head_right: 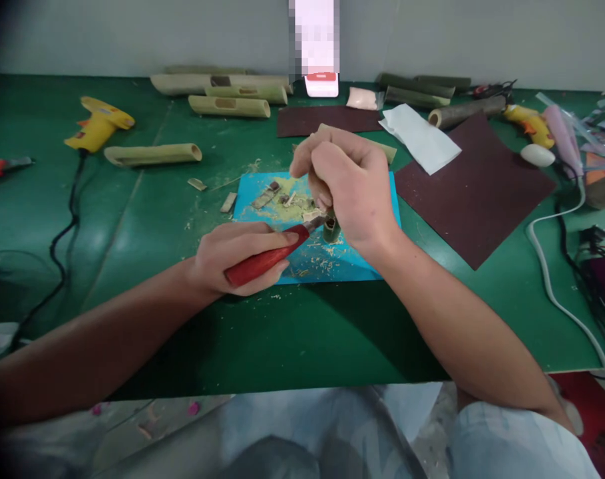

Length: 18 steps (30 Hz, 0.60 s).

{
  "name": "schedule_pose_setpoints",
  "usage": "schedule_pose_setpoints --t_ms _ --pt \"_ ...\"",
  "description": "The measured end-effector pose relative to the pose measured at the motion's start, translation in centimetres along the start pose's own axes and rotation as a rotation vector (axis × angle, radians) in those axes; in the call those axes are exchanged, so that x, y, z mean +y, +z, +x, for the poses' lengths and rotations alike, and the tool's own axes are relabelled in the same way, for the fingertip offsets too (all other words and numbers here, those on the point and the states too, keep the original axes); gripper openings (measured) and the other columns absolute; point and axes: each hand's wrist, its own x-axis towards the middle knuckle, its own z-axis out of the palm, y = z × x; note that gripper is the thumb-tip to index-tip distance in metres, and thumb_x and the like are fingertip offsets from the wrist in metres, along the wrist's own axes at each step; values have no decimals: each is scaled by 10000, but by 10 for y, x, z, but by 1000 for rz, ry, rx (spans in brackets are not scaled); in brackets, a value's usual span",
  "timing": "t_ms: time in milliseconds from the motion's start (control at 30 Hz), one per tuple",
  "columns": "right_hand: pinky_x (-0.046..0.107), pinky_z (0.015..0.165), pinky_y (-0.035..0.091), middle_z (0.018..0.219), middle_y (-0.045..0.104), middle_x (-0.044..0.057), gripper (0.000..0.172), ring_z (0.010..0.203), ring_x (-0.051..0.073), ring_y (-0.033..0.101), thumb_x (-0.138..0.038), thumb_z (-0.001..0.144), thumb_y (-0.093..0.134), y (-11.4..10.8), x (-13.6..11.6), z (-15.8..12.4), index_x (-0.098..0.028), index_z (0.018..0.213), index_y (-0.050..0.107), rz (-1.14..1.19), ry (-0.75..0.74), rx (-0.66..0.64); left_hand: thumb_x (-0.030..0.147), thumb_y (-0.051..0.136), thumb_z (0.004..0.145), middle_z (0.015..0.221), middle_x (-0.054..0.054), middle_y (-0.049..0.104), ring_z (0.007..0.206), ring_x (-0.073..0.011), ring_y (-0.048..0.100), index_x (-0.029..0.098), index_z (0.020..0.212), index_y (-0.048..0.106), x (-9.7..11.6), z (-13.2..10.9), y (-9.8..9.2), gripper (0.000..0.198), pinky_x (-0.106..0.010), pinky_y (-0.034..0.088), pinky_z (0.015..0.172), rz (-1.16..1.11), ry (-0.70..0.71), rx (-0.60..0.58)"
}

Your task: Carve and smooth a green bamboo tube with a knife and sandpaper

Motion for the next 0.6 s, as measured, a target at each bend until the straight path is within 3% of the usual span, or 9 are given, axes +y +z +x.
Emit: schedule_pose_setpoints --t_ms 167,300,467,600 --pt "304 477 344 506 397 -29 208 461 151 337 -205 816 533 2 0 -4 -270 629 598 -99 63 85 314 650 862 676 12 667 524 -136 606 246 1215 598 4 5 -6 363 -248 470 521 2 53 97" --pt "320 526 369 563 401 -18 206 515 163 371 -219 845 534 3 0 -8 -285 663 603 -115 28 104 330 665 857 666 7 659 488 -123 572 198 1199 591 12 8 -6 374 -242 435 477 35 86 130" --pt "332 544 379 595 412 -8 198 544 170 375 -181 821 505 9 -1 -11 -279 684 609 -131 -3 173 311 685 840 644 7 660 490 -144 584 164 1189 576 22 10 -4 394 -268 445 466 175 126 94" --pt "335 528 376 599 400 -5 192 545 176 377 -192 819 500 12 -1 -12 -286 697 615 -151 7 160 298 628 862 654 17 667 510 -144 606 205 1159 585 29 11 -4 314 -267 469 481 195 65 71"
